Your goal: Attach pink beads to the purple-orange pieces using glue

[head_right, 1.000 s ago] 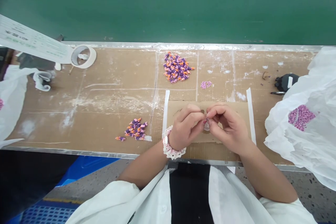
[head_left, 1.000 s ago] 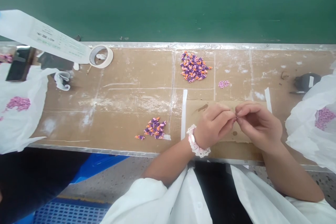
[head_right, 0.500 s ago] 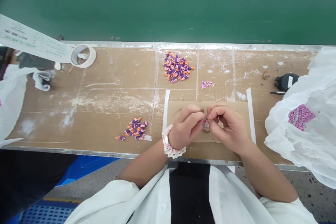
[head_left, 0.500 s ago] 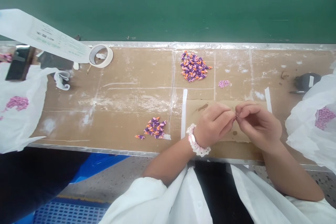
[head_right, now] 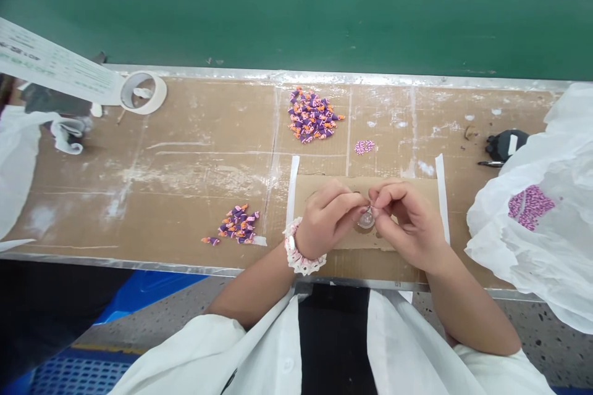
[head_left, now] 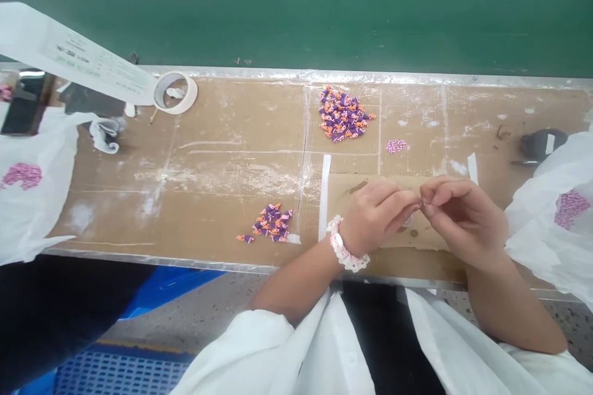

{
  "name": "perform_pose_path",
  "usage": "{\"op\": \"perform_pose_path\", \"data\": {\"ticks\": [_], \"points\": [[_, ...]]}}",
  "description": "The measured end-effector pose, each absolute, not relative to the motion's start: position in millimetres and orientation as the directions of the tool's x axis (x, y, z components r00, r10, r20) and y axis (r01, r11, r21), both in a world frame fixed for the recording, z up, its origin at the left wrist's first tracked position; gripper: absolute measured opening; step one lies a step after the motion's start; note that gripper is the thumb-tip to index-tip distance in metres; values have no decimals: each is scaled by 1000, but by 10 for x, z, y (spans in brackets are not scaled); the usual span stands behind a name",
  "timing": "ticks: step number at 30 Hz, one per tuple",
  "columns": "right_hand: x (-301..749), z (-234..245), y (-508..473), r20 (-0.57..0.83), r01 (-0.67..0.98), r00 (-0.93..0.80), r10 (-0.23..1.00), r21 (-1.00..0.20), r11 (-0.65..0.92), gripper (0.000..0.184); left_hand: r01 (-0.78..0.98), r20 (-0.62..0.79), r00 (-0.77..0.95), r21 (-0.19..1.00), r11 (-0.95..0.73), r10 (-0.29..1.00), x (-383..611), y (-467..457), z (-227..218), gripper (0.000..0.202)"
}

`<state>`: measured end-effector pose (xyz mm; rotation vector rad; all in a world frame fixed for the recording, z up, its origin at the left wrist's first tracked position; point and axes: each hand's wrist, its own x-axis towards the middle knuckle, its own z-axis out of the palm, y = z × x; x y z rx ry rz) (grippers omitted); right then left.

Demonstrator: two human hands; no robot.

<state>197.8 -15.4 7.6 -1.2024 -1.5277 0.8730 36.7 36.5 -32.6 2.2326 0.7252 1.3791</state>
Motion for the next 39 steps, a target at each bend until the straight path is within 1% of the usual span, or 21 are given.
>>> {"op": "perform_pose_path", "data": {"ticks": [2, 5, 8, 11, 14, 18, 26, 28, 30, 32, 33, 34, 35, 36, 37, 38, 39], "points": [[2009, 92, -160, 250, 294, -55, 967, -921, 255, 27, 209, 655, 372, 631, -747, 657, 354, 371, -331, 11], [2078, 133, -161, 211, 429, -158, 965, -865, 259, 24, 219, 589, 342, 708, -671, 732, 318, 390, -322, 9], [2119, 180, -163, 99, 603, -312, 945, -748, 277, 18, 220, 535, 278, 773, -595, 798, 280, 413, -282, 10], [2109, 192, -167, 34, 693, -418, 908, -635, 343, 14, 212, 461, 229, 836, -506, 857, 257, 430, -234, 15], [2081, 171, -161, 10, 726, -471, 882, -565, 393, 13, 208, 361, 211, 891, -403, 908, 252, 433, -208, 21], [2046, 151, -140, -11, 757, -475, 880, -515, 402, 14, 161, 263, 208, 941, -298, 942, 254, 423, -200, 25], [1973, 137, -149, -14, 805, -489, 872, -393, 444, 13, 39, 202, 176, 977, -212, 963, 237, 423, -182, 22], [1968, 125, -144, -5, 806, -485, 875, -391, 445, 14, 25, 196, 162, 979, -203, 967, 232, 423, -176, 21], [1975, 113, -135, 1, 804, -477, 879, -404, 437, 13, 53, 203, 158, 976, -213, 966, 211, 417, -156, 20], [1997, 105, -134, 7, 789, -484, 875, -429, 439, 12, 158, 230, 190, 952, -261, 954, 154, 403, -120, 17], [2016, 101, -139, 12, 779, -490, 872, -442, 444, 11, 248, 243, 247, 920, -303, 938, 107, 391, -97, 16], [2040, 98, -148, 21, 773, -490, 871, -452, 446, 9, 357, 238, 334, 863, -356, 912, 46, 377, -74, 15], [2069, 94, -163, 31, 774, -480, 877, -455, 440, 8, 471, 204, 436, 779, -415, 876, -30, 360, -51, 15], [2102, 89, -183, 62, 779, -463, 884, -448, 439, 6, 574, 127, 532, 673, -467, 837, -121, 342, -29, 13], [2138, 80, -208, 92, 797, -428, 899, -429, 424, 4, 661, 18, 594, 560, -500, 804, -226, 322, -6, 11], [2174, 69, -234, 119, 814, -413, 903, -397, 425, 4, 736, -98, 603, 450, -505, 791, -342, 301, 17, 9], [2208, 53, -262, 113, 820, -430, 896, -366, 439, 6, 805, -199, 563, 351, -478, 802, -465, 281, 41, 8]]}}
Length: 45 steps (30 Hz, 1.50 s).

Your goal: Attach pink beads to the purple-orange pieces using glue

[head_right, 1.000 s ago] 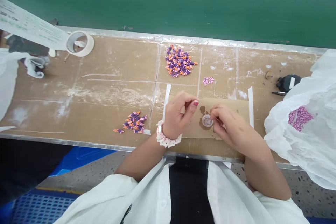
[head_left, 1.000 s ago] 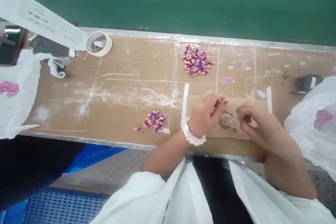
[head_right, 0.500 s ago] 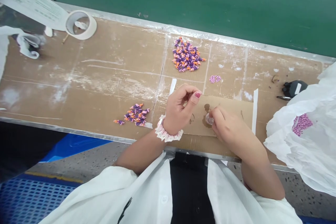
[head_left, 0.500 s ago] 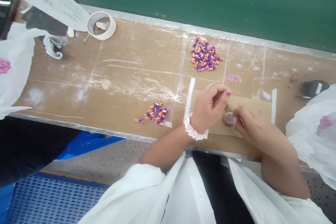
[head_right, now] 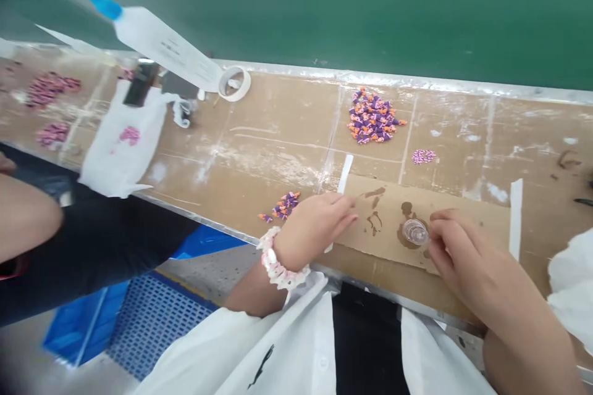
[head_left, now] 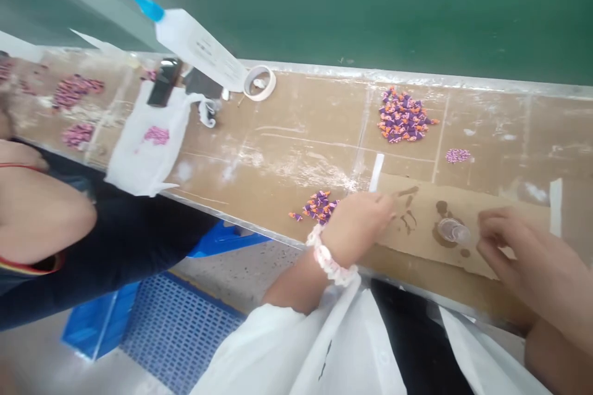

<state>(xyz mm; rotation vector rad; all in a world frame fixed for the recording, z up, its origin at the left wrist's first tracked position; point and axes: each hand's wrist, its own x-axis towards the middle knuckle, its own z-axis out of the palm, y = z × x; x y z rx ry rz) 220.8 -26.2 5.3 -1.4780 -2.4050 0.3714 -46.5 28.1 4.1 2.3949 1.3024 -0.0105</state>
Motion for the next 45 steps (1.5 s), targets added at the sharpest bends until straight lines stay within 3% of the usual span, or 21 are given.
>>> {"op": "perform_pose_path", "data": {"ticks": [2, 4, 10, 14, 18, 24, 29, 33, 36, 38, 41, 45], "points": [[2268, 9, -307, 75, 861, -392, 917, -321, 394, 14, 914, -319, 401, 199, -353, 859, -712, 246, 93, 10], [2316, -53, -325, 63, 863, -390, 919, -322, 389, 19, 965, -376, 260, 124, -229, 890, -921, 218, 133, 9], [2353, -174, -298, 114, 842, -409, 905, -334, 423, 23, 994, -467, 108, 65, -87, 878, -1111, 112, 76, 12], [2216, -108, -346, 102, 865, -283, 954, -401, 300, 26, 999, -482, 28, 32, -15, 876, -1036, 67, 4, 13], [2139, -83, -364, 77, 831, -270, 960, -485, 273, 22, 999, -462, 52, 33, -42, 886, -1003, 74, -37, 16], [2145, -109, -333, 139, 827, -261, 955, -477, 296, 19, 976, -252, 216, 32, -215, 943, -1057, 102, -170, 20], [2103, -82, -272, 150, 792, -291, 945, -517, 326, 15, 926, -15, 297, 250, -284, 955, -1034, 135, -203, 22], [2070, -49, -195, 183, 702, -311, 933, -617, 355, 19, 706, 171, 325, 610, -358, 930, -735, 204, -104, 20], [2048, -30, -158, 189, 600, -262, 947, -736, 313, 16, 399, 124, 369, 874, -278, 921, -410, 299, -12, 25], [2031, -27, -147, 191, 528, -188, 963, -808, 263, 17, 186, 40, 465, 972, -142, 884, -218, 370, 29, 29], [1997, -27, -144, 228, 374, -17, 973, -902, 218, 20, 38, -49, 629, 999, 33, 776, -16, 446, 35, 36], [1934, 17, -142, 207, 155, 196, 958, -972, 178, 21, 109, -139, 667, 990, 90, 732, 126, 435, -65, 37]]}}
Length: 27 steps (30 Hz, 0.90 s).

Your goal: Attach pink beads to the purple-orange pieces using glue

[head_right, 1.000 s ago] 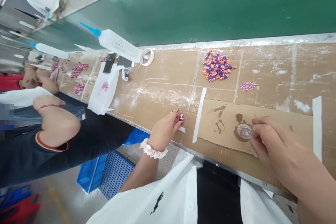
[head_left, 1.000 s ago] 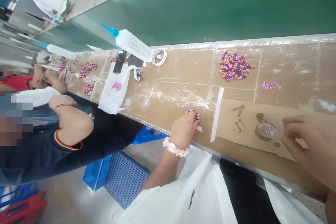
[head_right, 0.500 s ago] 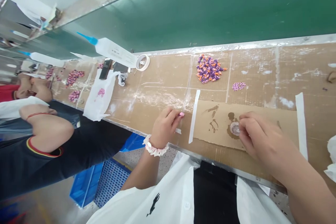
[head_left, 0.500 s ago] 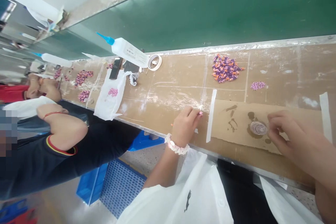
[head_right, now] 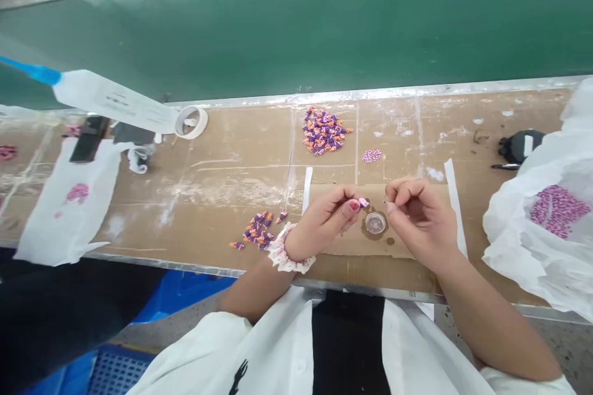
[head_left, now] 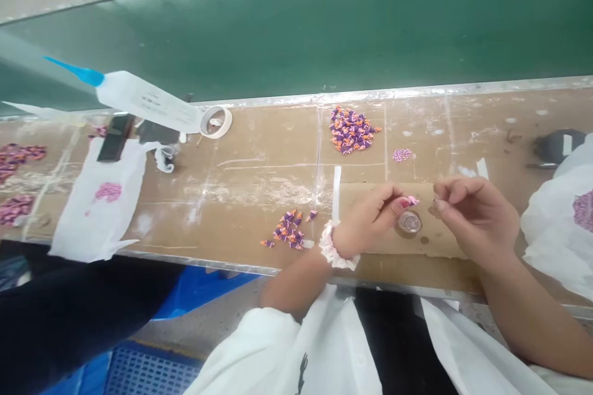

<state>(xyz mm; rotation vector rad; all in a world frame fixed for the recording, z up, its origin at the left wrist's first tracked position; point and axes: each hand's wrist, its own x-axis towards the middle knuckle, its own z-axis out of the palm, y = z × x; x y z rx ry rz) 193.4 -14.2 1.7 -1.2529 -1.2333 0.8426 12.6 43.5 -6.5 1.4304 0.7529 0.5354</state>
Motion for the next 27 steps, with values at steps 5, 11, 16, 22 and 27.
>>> {"op": "perform_pose_path", "data": {"ticks": [5, 11, 16, 22, 27], "points": [[1846, 79, -135, 108, -173, 130, 986, -976, 130, 19, -22, -243, 667, 939, 344, 705, 234, 353, -181, 37], [1781, 77, -129, 38, -300, 142, 989, -951, 79, 20, -244, -381, 651, 714, 656, 657, 290, 348, -154, 39], [1711, 82, -119, 65, -311, 152, 986, -944, 111, 20, -322, -420, 646, 607, 726, 637, 325, 301, -183, 43], [1716, 75, -117, 51, -308, 161, 986, -946, 99, 20, -333, -368, 632, 665, 668, 682, 318, 323, -154, 43], [1856, 94, -67, 102, -212, 349, 931, -960, 185, 24, -159, -283, 383, 917, 365, 879, 101, 494, -150, 45]]}}
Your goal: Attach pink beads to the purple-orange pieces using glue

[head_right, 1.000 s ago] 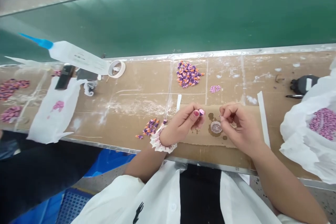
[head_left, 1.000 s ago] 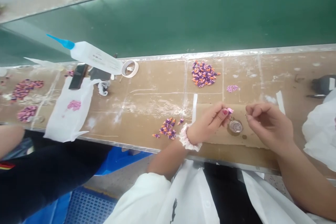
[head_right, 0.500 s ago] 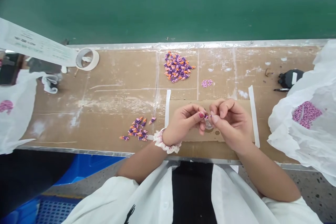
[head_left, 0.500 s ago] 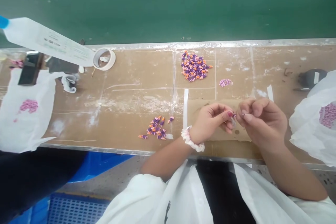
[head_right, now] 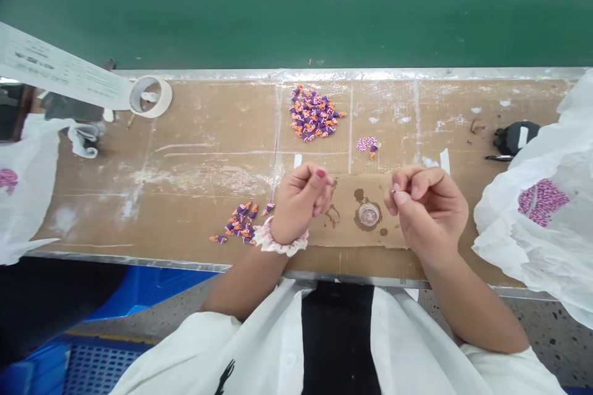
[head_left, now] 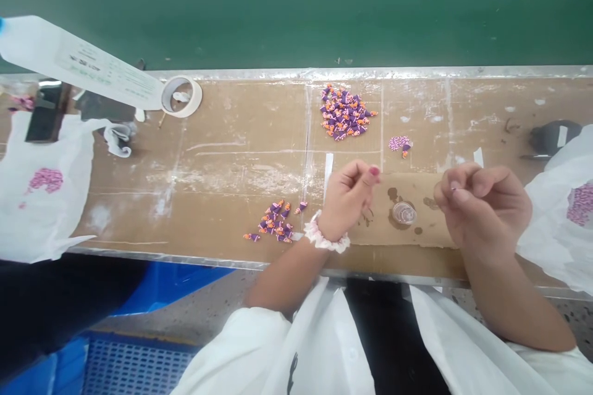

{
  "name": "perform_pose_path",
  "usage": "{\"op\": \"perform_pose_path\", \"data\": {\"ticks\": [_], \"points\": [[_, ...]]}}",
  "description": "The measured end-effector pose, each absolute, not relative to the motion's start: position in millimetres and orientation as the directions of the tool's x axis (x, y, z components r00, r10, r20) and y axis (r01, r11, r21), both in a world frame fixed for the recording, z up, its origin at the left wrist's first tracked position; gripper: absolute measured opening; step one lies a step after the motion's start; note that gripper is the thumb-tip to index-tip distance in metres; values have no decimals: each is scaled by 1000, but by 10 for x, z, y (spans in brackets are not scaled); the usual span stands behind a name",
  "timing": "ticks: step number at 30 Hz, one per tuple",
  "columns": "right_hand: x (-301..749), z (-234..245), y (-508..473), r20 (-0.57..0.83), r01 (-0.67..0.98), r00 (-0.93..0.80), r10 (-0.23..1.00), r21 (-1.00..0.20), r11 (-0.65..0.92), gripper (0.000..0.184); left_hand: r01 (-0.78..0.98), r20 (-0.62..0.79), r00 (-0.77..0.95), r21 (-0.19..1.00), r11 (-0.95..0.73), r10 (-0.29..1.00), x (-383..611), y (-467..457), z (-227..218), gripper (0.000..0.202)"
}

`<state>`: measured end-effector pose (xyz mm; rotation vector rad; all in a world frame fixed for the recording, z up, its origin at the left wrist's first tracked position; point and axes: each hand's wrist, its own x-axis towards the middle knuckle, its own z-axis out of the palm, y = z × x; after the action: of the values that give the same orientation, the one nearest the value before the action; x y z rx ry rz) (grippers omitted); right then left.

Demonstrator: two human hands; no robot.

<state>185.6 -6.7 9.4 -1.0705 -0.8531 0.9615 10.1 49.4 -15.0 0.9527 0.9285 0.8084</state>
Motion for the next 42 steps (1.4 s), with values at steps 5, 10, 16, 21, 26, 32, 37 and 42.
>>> {"op": "perform_pose_path", "data": {"ticks": [5, 10, 16, 21, 26, 32, 37, 42], "points": [[1974, 127, -26, 72, -231, 423, 903, -955, 184, 27, 550, -54, 510, 788, -278, 858, 103, 742, -38, 30], [2004, 123, -51, 78, -253, 418, 905, -947, 198, 27, 771, -193, 613, 358, -527, 766, 603, 925, 27, 16], [2001, 162, -61, 79, -270, 437, 896, -939, 214, 26, 823, -283, 568, 220, -524, 773, 948, 1000, -69, 18], [2004, 203, -59, 60, -284, 444, 894, -937, 204, 26, 786, -335, 617, 218, -579, 712, 923, 1011, -102, 22], [2019, 188, -63, 61, -289, 447, 892, -934, 209, 27, 732, -275, 681, 265, -627, 679, 866, 1027, -121, 18], [2007, 183, -41, 50, -312, 437, 898, -928, 204, 26, 515, -51, 728, 698, -497, 683, 647, 939, -66, 11], [1982, 164, -27, 32, -335, 389, 921, -926, 174, 26, 273, 114, 733, 854, -443, 670, 507, 732, -37, 7], [1968, 141, -21, -15, -385, 318, 948, -916, 115, 27, 61, 68, 685, 987, -151, 725, 491, 591, -92, 9]]}}
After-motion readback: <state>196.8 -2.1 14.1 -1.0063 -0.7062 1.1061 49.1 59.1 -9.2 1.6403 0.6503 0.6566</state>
